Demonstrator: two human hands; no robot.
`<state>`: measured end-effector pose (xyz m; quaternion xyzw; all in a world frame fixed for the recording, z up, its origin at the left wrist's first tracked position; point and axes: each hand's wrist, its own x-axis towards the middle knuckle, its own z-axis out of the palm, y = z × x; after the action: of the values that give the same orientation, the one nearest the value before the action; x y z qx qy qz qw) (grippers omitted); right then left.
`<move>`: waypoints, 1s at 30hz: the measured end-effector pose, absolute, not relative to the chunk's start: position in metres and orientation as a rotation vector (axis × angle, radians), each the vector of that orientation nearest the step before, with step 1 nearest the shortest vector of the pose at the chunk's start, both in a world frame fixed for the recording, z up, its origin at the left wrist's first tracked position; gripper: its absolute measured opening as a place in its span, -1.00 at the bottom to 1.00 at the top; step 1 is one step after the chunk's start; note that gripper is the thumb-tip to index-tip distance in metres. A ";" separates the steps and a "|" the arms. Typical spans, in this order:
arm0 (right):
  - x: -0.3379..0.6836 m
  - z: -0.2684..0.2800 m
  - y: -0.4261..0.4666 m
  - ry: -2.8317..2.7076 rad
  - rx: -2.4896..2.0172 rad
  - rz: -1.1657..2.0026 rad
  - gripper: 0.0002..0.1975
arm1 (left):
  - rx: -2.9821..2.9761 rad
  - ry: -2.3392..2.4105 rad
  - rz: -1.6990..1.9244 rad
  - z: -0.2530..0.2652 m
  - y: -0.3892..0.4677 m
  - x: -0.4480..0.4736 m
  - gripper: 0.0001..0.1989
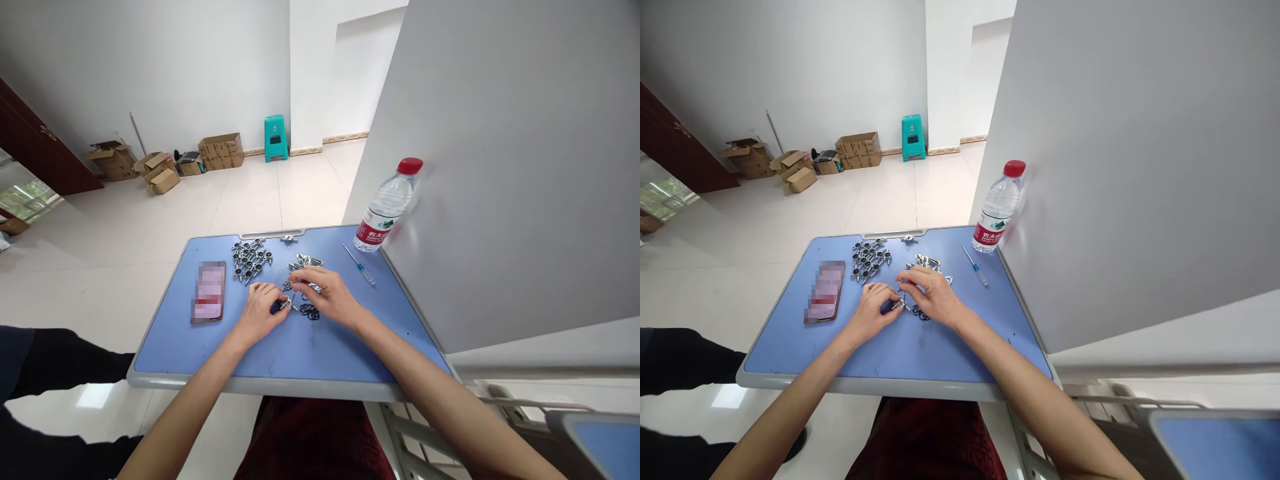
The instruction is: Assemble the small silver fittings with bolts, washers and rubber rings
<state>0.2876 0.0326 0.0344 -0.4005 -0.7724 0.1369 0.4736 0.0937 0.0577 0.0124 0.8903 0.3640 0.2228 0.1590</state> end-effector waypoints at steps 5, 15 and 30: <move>0.287 0.032 0.033 -1.828 -1.004 0.325 -0.82 | 2.522 1.039 0.618 0.013 0.058 0.093 -0.95; 0.275 0.033 0.035 -1.930 -0.911 0.281 -0.80 | 2.429 1.038 0.665 0.005 0.061 0.093 -0.91; 0.266 0.035 0.037 -2.017 -0.879 0.172 -0.82 | 2.327 1.011 0.696 -0.003 0.064 0.094 -0.89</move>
<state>0.2662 0.0367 0.0352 -0.3557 -0.8158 0.0695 0.4507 0.0938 0.0644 -0.0031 0.8558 0.3718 0.2559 0.2528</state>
